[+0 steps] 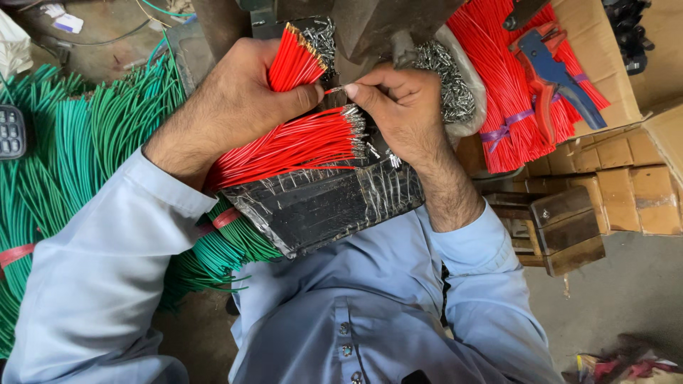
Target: The person holds a bundle of red insulated wires in one hand and, one at a time, inserts the stripped end of a wire with a metal terminal into a bench-mounted crimping machine, operates the press to crimp the terminal onto the wire, and places the finished wire onto a growing pile on the work surface.
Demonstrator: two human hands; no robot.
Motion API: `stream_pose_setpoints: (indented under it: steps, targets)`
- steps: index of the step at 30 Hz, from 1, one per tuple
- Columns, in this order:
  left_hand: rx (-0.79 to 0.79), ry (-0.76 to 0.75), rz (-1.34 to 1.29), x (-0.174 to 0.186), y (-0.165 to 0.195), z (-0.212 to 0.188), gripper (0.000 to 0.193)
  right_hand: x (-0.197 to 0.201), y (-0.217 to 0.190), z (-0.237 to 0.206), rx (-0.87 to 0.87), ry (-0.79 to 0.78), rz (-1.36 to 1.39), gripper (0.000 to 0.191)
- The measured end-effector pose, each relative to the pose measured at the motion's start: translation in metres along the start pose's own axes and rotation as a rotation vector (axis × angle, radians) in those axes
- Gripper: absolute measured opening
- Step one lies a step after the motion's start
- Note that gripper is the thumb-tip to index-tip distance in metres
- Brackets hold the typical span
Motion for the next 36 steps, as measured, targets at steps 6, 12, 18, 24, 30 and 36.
stream_pose_setpoints:
  steps: [6, 12, 18, 24, 30, 36]
  targets:
    - [0.043, -0.071, -0.090, -0.005, 0.000, -0.002, 0.021, 0.003, -0.031, -0.021, -0.002, -0.040, 0.205, 0.008]
    - [0.009, -0.058, -0.034, -0.005, 0.000, 0.000, 0.017, 0.006, -0.060, -0.043, 0.127, -0.198, -0.675, 0.015]
    - [0.096, -0.073, -0.075, -0.006, -0.005, 0.000, 0.022, 0.005, -0.045, -0.047, 0.147, -0.143, -0.699, 0.007]
    - [0.085, -0.072, -0.106, -0.005, -0.004, 0.001, 0.018, 0.024, -0.006, -0.033, -0.147, 0.069, -0.201, 0.006]
    - [0.050, -0.055, -0.082, -0.003, -0.005, 0.002, 0.014, 0.008, -0.010, -0.016, 0.041, 0.044, 0.097, 0.018]
    - [0.045, -0.039, -0.066, -0.002, -0.004, 0.001, 0.016, 0.003, -0.002, -0.006, -0.014, 0.032, 0.064, 0.007]
Point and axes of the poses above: each hand's wrist, its own z-axis towards the middle knuckle, its own x-axis out of the back of the hand, y = z × x, the point moved 8 cm from there along z, towards the middle knuckle, and after that the axes turned 2 degrees about z, right-handed, at the moved point
